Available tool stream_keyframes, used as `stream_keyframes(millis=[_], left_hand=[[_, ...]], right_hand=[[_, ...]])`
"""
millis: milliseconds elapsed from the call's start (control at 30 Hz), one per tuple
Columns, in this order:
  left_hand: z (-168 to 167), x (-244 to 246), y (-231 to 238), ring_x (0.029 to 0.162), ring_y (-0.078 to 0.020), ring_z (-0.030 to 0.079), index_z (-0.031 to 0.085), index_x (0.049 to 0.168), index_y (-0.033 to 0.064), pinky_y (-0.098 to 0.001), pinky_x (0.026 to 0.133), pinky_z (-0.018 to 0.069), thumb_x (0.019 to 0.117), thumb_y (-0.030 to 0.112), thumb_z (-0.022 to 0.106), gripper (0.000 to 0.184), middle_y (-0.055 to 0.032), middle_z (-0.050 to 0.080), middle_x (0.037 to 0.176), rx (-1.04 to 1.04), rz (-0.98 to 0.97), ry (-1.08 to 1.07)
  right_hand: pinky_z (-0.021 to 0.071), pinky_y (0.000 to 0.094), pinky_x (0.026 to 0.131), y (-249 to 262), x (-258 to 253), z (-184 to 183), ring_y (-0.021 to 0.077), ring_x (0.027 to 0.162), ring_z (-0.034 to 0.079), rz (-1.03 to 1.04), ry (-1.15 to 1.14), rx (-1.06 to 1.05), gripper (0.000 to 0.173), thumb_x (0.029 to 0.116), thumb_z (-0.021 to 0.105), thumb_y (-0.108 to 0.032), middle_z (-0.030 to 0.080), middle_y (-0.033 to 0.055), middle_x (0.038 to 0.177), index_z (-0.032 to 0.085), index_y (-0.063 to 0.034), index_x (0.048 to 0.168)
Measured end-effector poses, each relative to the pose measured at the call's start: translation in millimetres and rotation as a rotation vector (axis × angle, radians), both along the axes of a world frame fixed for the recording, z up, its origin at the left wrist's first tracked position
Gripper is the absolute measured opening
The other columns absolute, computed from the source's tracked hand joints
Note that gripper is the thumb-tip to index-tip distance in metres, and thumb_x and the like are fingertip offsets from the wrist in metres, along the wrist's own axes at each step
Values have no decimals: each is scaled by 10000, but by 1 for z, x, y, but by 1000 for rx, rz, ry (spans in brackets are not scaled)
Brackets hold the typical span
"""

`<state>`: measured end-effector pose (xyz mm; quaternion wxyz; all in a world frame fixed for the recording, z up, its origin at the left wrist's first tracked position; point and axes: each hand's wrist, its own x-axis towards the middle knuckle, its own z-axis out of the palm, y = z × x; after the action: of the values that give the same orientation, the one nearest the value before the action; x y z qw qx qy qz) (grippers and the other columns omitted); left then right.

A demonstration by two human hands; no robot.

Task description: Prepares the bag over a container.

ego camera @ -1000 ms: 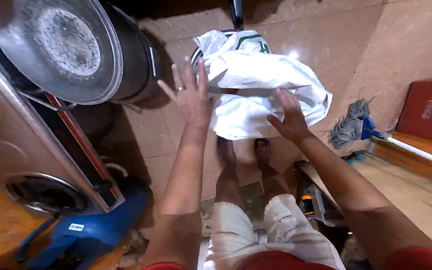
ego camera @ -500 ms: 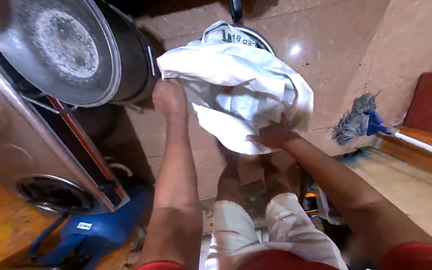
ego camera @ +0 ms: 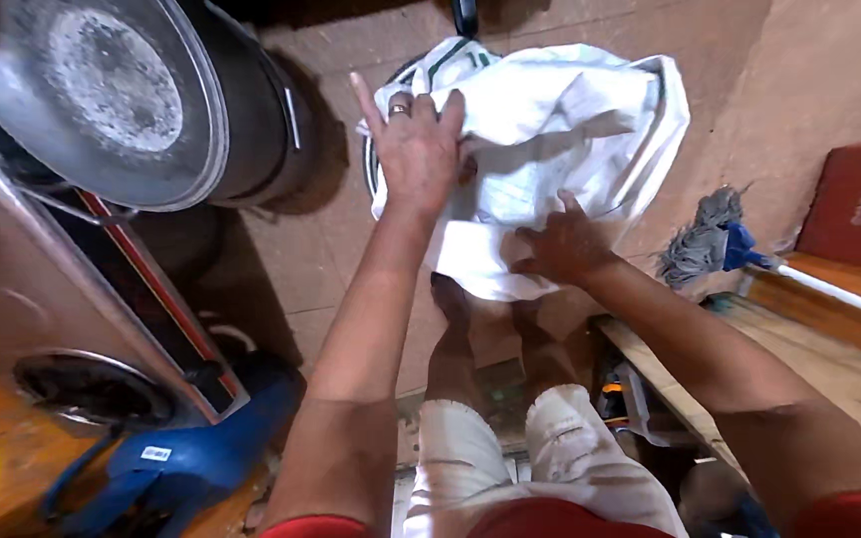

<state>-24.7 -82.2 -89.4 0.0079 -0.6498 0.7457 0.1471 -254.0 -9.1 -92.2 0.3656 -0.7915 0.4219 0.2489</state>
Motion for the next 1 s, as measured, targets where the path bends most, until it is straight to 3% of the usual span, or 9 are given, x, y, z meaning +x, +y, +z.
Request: stream_keyframes(millis=[167, 267, 300, 467, 600, 700, 833, 933, 1000], left_hand=[[-14, 47, -22, 1228, -416, 628, 654, 1294, 49, -734, 1186, 141, 1049, 235, 441, 374, -205, 698, 1239, 234, 339, -223], [-1, 52, -20, 1302, -467, 555, 476, 1506, 82, -758, 1164, 132, 995, 102, 480, 511, -256, 589, 1396, 216, 385, -260], [5, 44, -17, 1369, -498, 481, 377, 1583, 109, -790, 1140, 116, 969, 47, 500, 629, -274, 490, 1504, 161, 320, -242], [2, -13, 3, 1513, -475, 286, 370, 1599, 156, -811, 1119, 90, 838, 93, 746, 852, -184, 356, 1641, -116, -236, 19], [-8, -21, -24, 1299, -445, 562, 283, 1640, 241, -795, 1151, 38, 933, 146, 638, 797, -199, 657, 1309, 154, -4, -73], [-15, -9, -26, 1239, -468, 597, 480, 1546, 276, -773, 1162, 81, 961, 95, 506, 613, -231, 684, 1240, 300, 133, 8], [-16, 4, 9, 1249, -508, 578, 584, 1461, 141, -704, 1051, 387, 1000, 219, 563, 467, -279, 661, 1279, 621, 48, 234], [-28, 7, 39, 1212, -470, 613, 662, 1352, 46, -674, 1043, 409, 1013, 241, 549, 407, -273, 692, 1211, 753, -22, 339], [-32, 8, 51, 1155, -460, 641, 695, 1298, 35, -672, 1006, 425, 1011, 270, 530, 406, -268, 711, 1147, 784, -54, 385]], right_hand=[[92, 662, 1244, 6, -23, 9, 455, 1178, 626, 59, 29, 133, 547, 992, 637, -484, 743, 216, 1058, 658, -81, 1362], [115, 671, 1230, -4, -26, 21, 455, 1166, 622, 63, 18, 140, 442, 1008, 646, -382, 743, 206, 1043, 681, -72, 1320], [152, 676, 1219, -7, -24, 23, 450, 1134, 637, 80, -3, 107, 377, 1010, 651, -340, 747, 195, 1011, 708, -71, 1267], [165, 631, 1239, -12, 1, 35, 432, 1179, 623, 172, -46, 48, 244, 1011, 574, -48, 747, 183, 1008, 740, -65, 1189], [159, 627, 1243, 10, -8, 23, 424, 1155, 633, 117, -129, -16, 237, 1017, 573, -59, 743, 181, 992, 738, -49, 1187], [344, 679, 1146, 36, -33, 2, 512, 1278, 557, -205, -272, -377, 461, 967, 702, -311, 623, 307, 1296, 642, -120, 1383], [419, 676, 1049, 33, -31, -18, 549, 1405, 413, -552, -188, -763, 843, 852, 785, -436, 365, 377, 1548, 448, -53, 1524], [321, 642, 1171, 13, -5, -25, 529, 1507, 252, -592, -61, -521, 1014, 765, 850, -446, 177, 373, 1635, 375, -80, 1583], [339, 592, 1189, 0, 9, -38, 468, 1484, 348, -609, -108, -250, 734, 877, 782, -306, 290, 314, 1623, 493, -71, 1510]])
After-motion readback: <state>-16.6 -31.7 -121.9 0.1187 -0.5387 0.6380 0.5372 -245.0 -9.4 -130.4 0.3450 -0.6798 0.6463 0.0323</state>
